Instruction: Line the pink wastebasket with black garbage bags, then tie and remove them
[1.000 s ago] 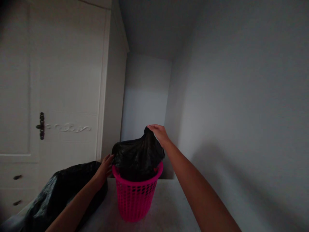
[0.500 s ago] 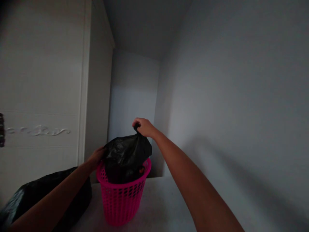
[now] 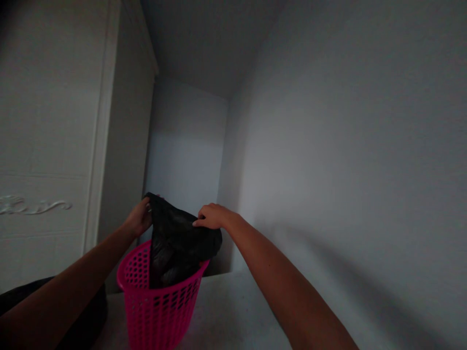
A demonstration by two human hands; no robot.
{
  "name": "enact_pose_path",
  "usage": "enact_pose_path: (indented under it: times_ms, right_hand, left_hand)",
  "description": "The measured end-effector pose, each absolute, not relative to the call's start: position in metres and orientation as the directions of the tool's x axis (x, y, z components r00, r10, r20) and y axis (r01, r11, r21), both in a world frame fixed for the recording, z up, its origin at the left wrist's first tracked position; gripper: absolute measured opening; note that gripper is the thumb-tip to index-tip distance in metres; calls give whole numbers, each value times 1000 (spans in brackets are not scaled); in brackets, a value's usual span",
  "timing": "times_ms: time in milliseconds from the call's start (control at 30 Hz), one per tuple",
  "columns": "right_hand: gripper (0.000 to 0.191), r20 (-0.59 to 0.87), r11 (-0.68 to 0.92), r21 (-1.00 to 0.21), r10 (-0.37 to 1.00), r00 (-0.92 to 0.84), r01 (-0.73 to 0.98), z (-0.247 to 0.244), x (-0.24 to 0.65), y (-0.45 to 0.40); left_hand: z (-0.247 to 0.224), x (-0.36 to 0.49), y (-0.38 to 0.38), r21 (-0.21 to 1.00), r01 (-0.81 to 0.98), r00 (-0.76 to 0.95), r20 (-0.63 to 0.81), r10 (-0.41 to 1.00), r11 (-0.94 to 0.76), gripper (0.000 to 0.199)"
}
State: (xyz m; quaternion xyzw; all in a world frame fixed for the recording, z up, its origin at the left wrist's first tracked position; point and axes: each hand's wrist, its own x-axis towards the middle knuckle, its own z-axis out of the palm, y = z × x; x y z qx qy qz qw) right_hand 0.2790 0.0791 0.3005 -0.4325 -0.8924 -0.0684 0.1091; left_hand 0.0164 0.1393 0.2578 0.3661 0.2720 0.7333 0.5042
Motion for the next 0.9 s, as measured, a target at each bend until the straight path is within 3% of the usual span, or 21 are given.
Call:
enact_pose_path:
  times_ms: [100, 200, 267, 400, 567, 633, 767, 833, 900]
  right_hand:
    - [56, 277, 581, -162, 803, -528, 798, 281, 261, 79]
    - [65, 484, 600, -322, 769, -417, 733, 262, 232, 85]
    - [58, 562, 665, -409, 723, -402, 625, 254, 215, 90]
    - [20, 514, 643, -612, 766, -387, 460, 249, 202, 103]
    - [6, 518, 559, -731, 828, -216, 391, 258, 195, 106]
    - [21, 520, 580, -761, 813, -261, 292, 267, 192, 101]
    - [34, 653, 685, -715, 726, -214, 141, 290, 204, 91]
    - [31, 691, 702, -701, 712, -123, 122, 300, 224, 90]
    - [33, 661, 666, -741, 746, -80, 87, 304, 251, 90]
  left_hand:
    - [270, 35, 120, 787, -512, -177, 296, 938, -345, 14]
    - [276, 55, 94, 800, -472, -125, 357, 926, -372, 20]
    - [278, 60, 77, 818, -413, -59, 414, 908, -400, 22]
    - [271, 40, 53, 826, -211, 53, 543, 838, -522, 35]
    - [238, 15, 43, 780, 47, 40, 622, 782, -624, 87]
    - [223, 16, 45, 804, 94, 14, 589, 808, -588, 97]
    - [203, 10, 50, 943, -128, -18, 307, 952, -307, 47]
    - [199, 1, 51, 928, -322, -103, 165, 981, -190, 27]
    - [198, -8, 52, 858, -476, -223, 93, 970, -191, 16]
